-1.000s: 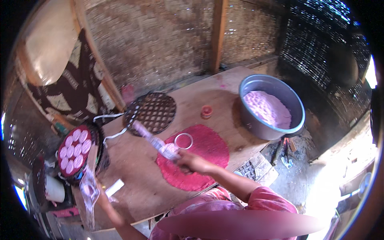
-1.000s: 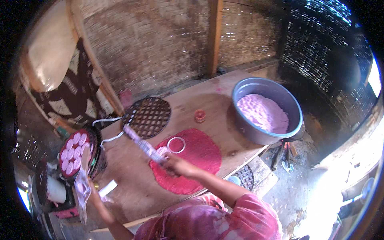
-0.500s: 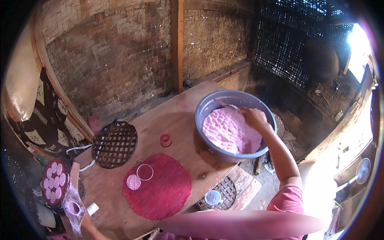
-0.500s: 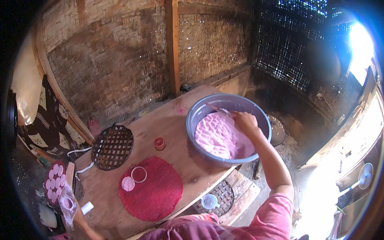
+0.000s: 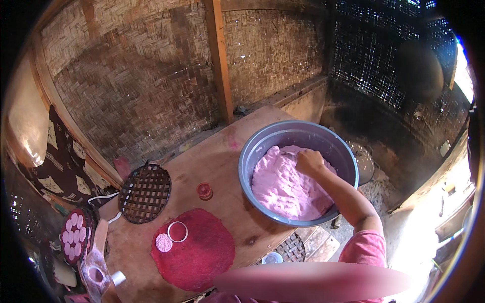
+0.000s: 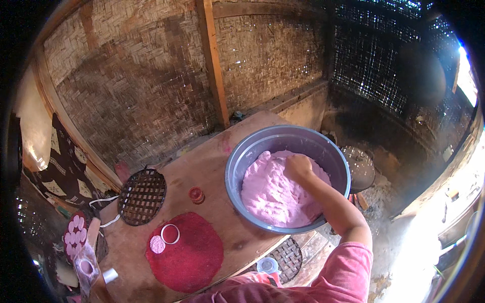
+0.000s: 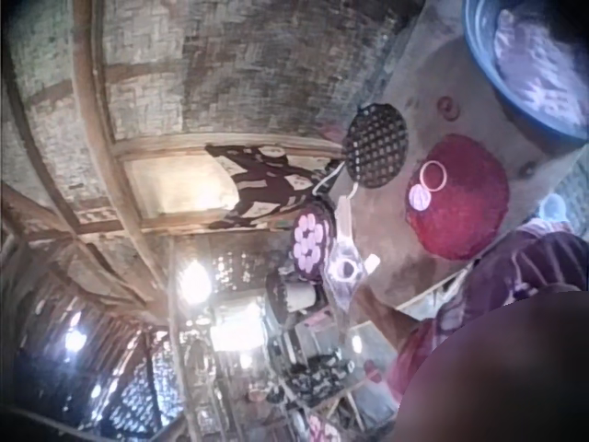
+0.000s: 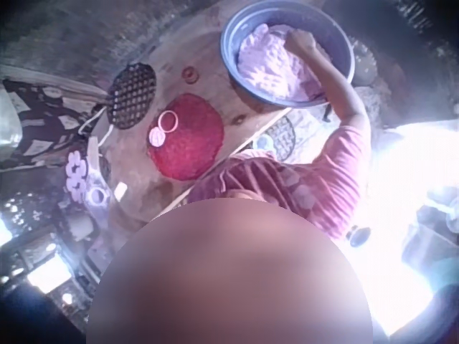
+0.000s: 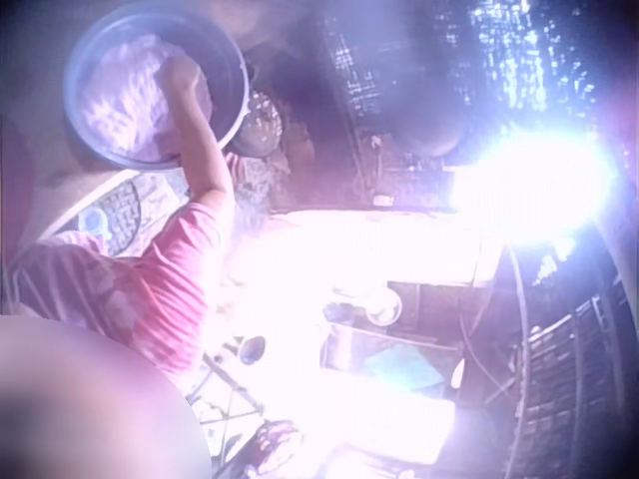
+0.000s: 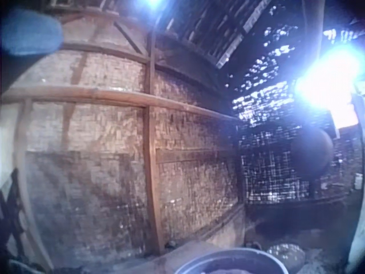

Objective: The person kneads a pink dough mixture in a large bowl, transferring it from a plastic bag and mixing it by hand. They then move to a table and handle a small amount of dough with a rolling pin and a small cup.

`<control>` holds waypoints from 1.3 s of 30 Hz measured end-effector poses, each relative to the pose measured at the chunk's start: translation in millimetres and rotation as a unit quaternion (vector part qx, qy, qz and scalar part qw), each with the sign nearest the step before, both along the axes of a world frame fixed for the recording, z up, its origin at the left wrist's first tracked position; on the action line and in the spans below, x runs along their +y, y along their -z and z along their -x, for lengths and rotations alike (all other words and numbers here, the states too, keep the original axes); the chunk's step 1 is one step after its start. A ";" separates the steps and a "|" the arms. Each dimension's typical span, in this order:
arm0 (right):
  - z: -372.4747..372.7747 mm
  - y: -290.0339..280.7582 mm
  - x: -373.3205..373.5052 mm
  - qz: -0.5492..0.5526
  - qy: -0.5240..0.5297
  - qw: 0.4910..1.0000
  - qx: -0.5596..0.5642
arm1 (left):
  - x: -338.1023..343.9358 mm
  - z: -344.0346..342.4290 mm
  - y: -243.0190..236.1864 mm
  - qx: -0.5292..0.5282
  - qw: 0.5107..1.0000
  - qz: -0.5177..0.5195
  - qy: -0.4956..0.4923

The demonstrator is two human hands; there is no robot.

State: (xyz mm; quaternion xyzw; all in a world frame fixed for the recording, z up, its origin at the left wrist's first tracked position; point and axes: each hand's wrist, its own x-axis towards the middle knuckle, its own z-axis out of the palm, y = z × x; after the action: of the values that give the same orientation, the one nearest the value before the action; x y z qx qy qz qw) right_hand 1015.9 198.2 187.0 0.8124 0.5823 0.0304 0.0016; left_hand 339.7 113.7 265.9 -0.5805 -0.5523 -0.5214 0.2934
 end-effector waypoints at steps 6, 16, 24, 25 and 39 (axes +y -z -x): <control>40.6 -14.6 -12.5 0.030 -0.071 0.996 0.035 | 60.4 -101.7 -48.1 0.131 0.959 -0.033 0.249; 51.7 -80.6 -102.7 -0.034 -0.110 0.983 0.142 | 189.3 -321.9 -49.8 0.276 0.840 0.099 0.457; 58.4 -107.3 -144.1 -0.045 -0.120 0.552 0.824 | 165.0 -394.7 -62.4 0.169 0.797 0.039 0.579; 63.6 -98.8 -139.9 -0.024 -0.113 0.509 0.853 | 161.1 -400.2 -62.6 0.177 0.793 0.042 0.582; 86.9 -158.8 -134.4 -0.225 -0.208 0.916 -0.258 | 148.7 -412.6 -75.6 0.328 0.795 0.101 0.500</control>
State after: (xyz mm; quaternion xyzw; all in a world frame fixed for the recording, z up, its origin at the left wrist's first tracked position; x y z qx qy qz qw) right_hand 929.0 63.8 345.9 0.6154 0.6954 0.3692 -0.0375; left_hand 752.3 262.4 341.5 -0.9385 -0.1056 -0.3146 0.0953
